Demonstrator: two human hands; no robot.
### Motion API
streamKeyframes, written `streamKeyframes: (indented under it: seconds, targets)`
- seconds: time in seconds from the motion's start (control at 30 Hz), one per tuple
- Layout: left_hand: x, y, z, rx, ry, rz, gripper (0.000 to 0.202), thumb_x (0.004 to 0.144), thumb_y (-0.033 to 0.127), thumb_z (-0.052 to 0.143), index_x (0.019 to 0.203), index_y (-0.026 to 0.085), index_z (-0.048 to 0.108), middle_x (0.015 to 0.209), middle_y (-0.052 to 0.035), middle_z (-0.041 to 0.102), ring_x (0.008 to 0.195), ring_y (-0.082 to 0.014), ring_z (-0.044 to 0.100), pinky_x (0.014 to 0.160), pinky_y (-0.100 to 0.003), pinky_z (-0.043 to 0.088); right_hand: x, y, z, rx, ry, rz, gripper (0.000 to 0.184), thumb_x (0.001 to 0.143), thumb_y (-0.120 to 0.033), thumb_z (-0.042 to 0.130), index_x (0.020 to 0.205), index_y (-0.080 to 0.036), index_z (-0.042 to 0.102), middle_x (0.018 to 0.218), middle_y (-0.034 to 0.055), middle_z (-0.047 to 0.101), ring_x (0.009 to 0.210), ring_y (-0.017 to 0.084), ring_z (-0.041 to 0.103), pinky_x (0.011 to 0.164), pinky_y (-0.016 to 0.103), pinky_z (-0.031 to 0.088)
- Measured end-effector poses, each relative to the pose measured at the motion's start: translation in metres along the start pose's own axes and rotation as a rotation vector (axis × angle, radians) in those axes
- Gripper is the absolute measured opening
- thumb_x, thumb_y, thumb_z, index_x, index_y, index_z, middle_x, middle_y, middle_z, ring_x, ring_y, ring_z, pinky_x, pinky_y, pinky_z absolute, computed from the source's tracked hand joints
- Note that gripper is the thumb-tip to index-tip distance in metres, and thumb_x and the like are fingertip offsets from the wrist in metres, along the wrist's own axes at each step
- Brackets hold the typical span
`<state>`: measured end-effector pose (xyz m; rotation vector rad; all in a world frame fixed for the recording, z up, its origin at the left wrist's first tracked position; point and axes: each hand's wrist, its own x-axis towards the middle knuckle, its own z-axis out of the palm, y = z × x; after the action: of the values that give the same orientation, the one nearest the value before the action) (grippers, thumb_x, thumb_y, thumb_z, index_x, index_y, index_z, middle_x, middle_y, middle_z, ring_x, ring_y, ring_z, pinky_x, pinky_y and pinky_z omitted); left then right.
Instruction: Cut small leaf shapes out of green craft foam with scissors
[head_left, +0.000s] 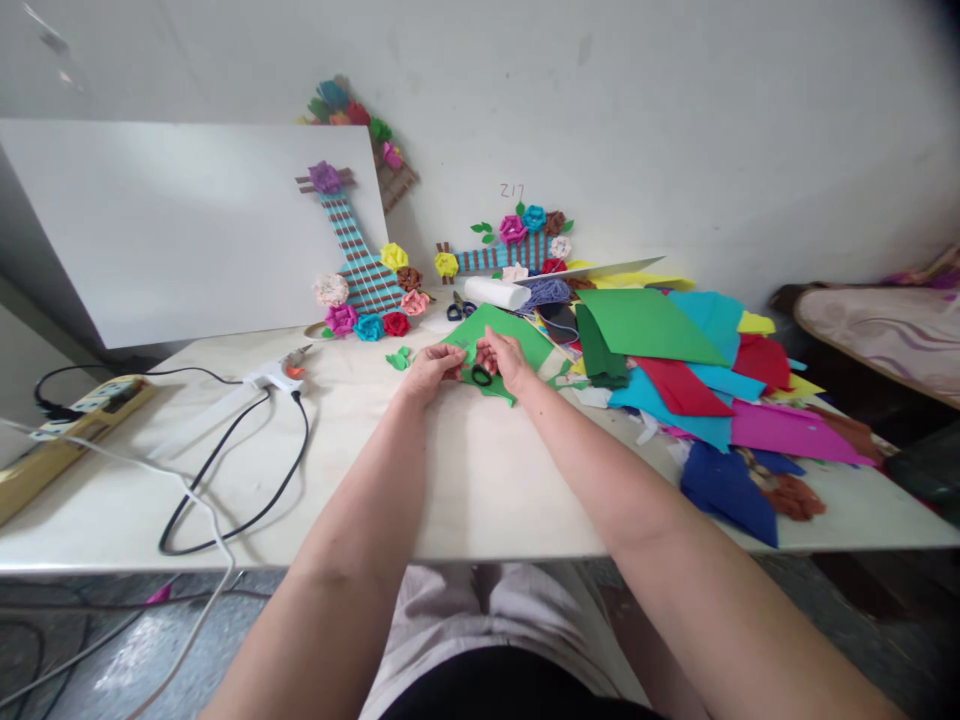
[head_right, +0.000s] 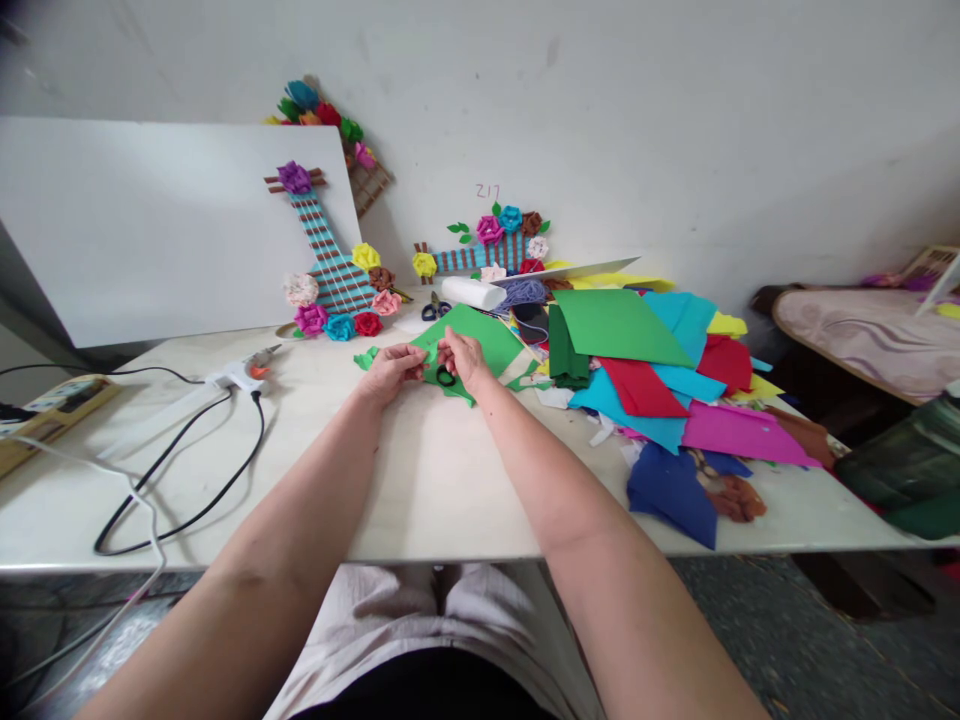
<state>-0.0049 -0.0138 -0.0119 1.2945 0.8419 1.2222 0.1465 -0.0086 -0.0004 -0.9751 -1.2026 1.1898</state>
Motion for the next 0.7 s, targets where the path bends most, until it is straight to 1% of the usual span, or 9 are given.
streamKeyframes:
  seconds: [0.13, 0.23, 0.33, 0.5, 0.6, 0.7]
  targets:
    - [-0.0005, 0.0005, 0.0002, 0.013, 0.015, 0.012, 0.037, 0.051, 0.041, 0.081, 0.066, 0.014, 0.061, 0.057, 0.0001, 0.060, 0.045, -0.0074, 0.049, 0.051, -0.023, 0.043, -0.0006, 0.0011, 0.0000, 0.003, -0.004, -0.036, 0.040, 0.071, -0.054, 0.064, 0.062, -0.016, 0.054, 0.049, -0.0024, 0.054, 0.035, 0.005, 0.039, 0.032, 0.017, 0.024]
    - [-0.0017, 0.0017, 0.0010, 0.019, 0.019, 0.012, 0.037, 0.050, 0.041, 0.081, 0.066, 0.014, 0.062, 0.058, 0.0003, 0.060, 0.045, -0.0073, 0.049, 0.049, -0.022, 0.042, -0.0014, 0.0018, 0.0006, -0.011, 0.000, -0.055, 0.036, 0.069, -0.048, 0.067, 0.058, -0.017, 0.051, 0.046, -0.0046, 0.050, 0.035, 0.004, 0.038, 0.031, 0.016, 0.024]
    - [-0.0020, 0.0021, 0.0013, 0.018, 0.018, 0.004, 0.036, 0.050, 0.040, 0.081, 0.066, 0.014, 0.063, 0.058, 0.0002, 0.060, 0.045, -0.0075, 0.049, 0.049, -0.023, 0.042, -0.0014, 0.0019, 0.0011, -0.028, 0.012, -0.065, 0.032, 0.067, -0.043, 0.068, 0.057, -0.018, 0.051, 0.044, -0.0059, 0.047, 0.035, 0.005, 0.037, 0.032, 0.017, 0.024]
    - [-0.0020, 0.0006, 0.0021, 0.045, 0.006, -0.010, 0.032, 0.051, 0.037, 0.080, 0.066, 0.014, 0.064, 0.057, 0.0002, 0.060, 0.045, -0.0080, 0.049, 0.050, -0.024, 0.042, 0.0001, 0.0031, 0.0011, -0.097, 0.048, -0.103, 0.030, 0.067, -0.037, 0.067, 0.052, -0.018, 0.049, 0.040, -0.0076, 0.041, 0.035, 0.005, 0.032, 0.034, 0.019, 0.023]
    - [-0.0028, 0.0006, 0.0033, 0.074, -0.005, -0.012, 0.029, 0.053, 0.035, 0.079, 0.065, 0.014, 0.063, 0.054, 0.0010, 0.058, 0.044, -0.0080, 0.048, 0.050, -0.024, 0.041, 0.0005, 0.0044, 0.0004, -0.148, 0.035, -0.139, 0.029, 0.066, -0.036, 0.068, 0.051, -0.018, 0.050, 0.039, -0.0083, 0.038, 0.037, 0.005, 0.030, 0.037, 0.020, 0.023]
    - [-0.0034, 0.0015, 0.0039, 0.096, -0.017, 0.003, 0.028, 0.054, 0.035, 0.078, 0.061, 0.014, 0.062, 0.051, 0.0021, 0.054, 0.044, -0.0078, 0.047, 0.049, -0.023, 0.040, -0.0002, 0.0056, -0.0002, -0.182, -0.008, -0.172, 0.031, 0.066, -0.038, 0.069, 0.051, -0.018, 0.051, 0.042, -0.0078, 0.040, 0.038, 0.005, 0.031, 0.037, 0.020, 0.024]
